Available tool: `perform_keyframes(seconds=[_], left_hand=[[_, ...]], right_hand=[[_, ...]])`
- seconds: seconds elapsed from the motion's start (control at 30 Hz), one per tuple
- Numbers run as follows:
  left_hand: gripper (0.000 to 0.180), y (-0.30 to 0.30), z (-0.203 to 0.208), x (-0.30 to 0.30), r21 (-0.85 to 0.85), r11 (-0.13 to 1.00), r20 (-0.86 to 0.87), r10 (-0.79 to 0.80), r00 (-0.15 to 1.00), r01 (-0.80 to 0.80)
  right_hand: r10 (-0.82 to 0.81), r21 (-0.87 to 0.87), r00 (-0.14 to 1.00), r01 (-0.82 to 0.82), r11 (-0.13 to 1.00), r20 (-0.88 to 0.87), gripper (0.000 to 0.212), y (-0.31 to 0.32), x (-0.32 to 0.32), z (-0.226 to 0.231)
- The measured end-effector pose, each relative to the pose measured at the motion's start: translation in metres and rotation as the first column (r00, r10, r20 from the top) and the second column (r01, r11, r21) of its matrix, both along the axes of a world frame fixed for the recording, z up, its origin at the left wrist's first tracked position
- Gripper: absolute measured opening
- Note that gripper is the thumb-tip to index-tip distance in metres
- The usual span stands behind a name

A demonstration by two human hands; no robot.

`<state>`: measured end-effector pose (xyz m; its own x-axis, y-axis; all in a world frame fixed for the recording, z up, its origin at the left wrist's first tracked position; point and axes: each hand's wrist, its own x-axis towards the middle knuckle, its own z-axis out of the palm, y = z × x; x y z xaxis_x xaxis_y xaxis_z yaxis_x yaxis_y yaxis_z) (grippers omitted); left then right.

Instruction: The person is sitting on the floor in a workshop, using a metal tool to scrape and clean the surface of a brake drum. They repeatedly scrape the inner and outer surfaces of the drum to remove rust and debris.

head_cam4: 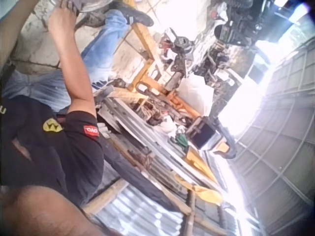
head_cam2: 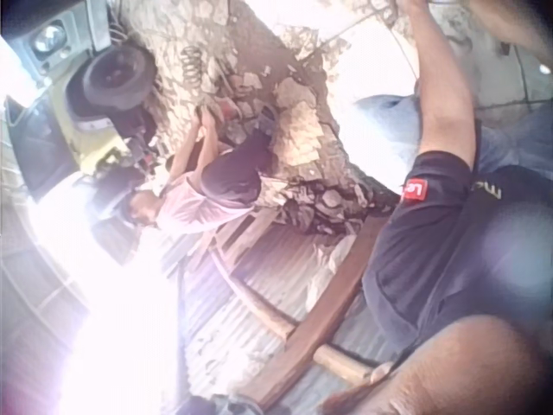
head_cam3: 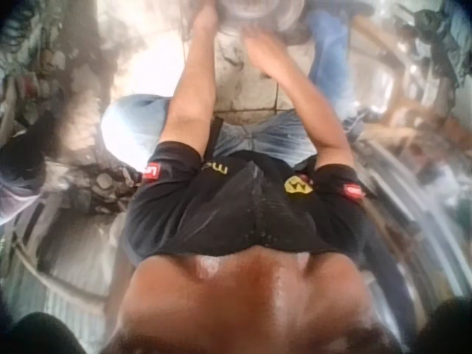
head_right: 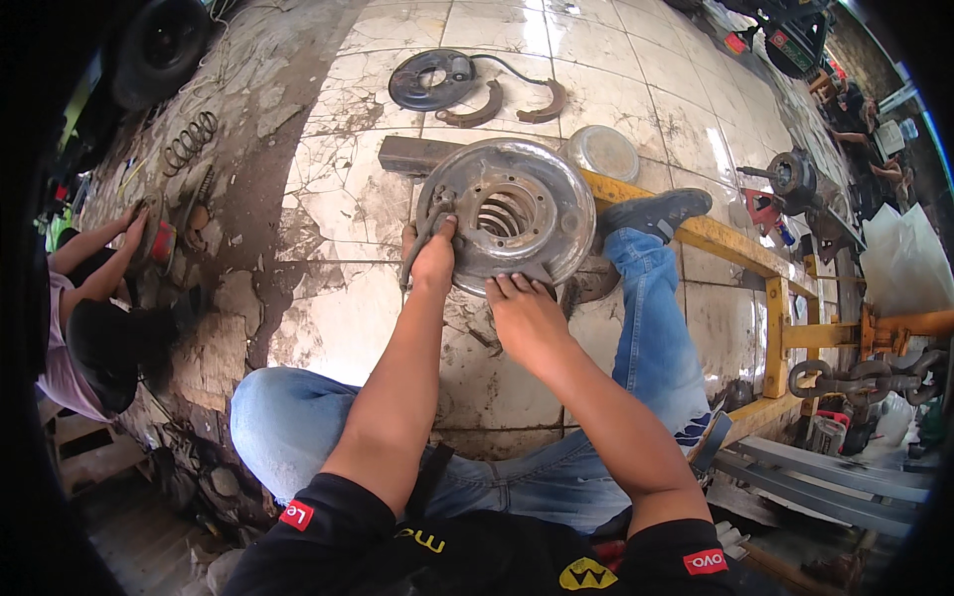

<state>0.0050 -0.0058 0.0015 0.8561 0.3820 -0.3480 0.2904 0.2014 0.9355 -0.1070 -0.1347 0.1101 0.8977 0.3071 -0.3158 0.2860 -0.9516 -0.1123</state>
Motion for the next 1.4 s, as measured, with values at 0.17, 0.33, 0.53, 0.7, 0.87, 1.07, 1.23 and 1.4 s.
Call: perform_keyframes(seconds=[0.17,0.33,0.53,0.7,0.87,1.07,1.23,1.4], left_hand=[[0.041,-0.005,0.001,-0.003,0.056,0.998,-0.048,0.002,0.999,0.001],[0.043,0.0,-0.004,0.001,0.038,0.999,-0.015,-0.007,1.0,0.007],[0.043,-0.002,0.009,0.003,0.025,1.0,-0.023,0.001,1.0,0.0],[0.043,-0.004,0.008,0.001,0.044,0.999,-0.046,0.016,0.999,-0.014],[0.042,-0.003,0.003,0.0,0.057,0.998,-0.024,0.041,0.999,-0.039],[0.042,-0.002,-0.005,0.008,0.023,0.999,0.01,0.023,1.0,-0.023],[0.042,-0.003,-0.002,0.002,0.078,0.997,-0.023,-0.01,1.0,0.012],[0.042,-0.003,0.002,0.002,-0.053,0.998,0.005,0.019,1.0,-0.019]], right_hand=[[-0.027,-0.063,0.999,0.024,0.998,-0.043,0.052,-0.004,0.016,-0.007],[0.047,0.007,0.994,-0.048,0.999,0.101,0.043,-0.009,0.003,-0.006],[0.067,-0.039,0.986,-0.061,0.997,0.154,0.039,-0.008,0.005,-0.012],[0.05,-0.091,0.992,-0.039,0.995,0.118,0.037,-0.001,0.012,-0.008],[0.076,-0.022,0.977,-0.073,0.997,0.2,0.047,-0.014,-0.002,-0.012],[0.068,-0.048,0.975,-0.059,0.997,0.211,0.037,-0.004,0.011,-0.015],[0.029,-0.028,0.989,-0.026,0.999,0.143,0.042,-0.007,0.009,-0.01],[0.067,0.013,0.987,-0.069,0.998,0.143,0.044,-0.008,0.004,-0.012]])
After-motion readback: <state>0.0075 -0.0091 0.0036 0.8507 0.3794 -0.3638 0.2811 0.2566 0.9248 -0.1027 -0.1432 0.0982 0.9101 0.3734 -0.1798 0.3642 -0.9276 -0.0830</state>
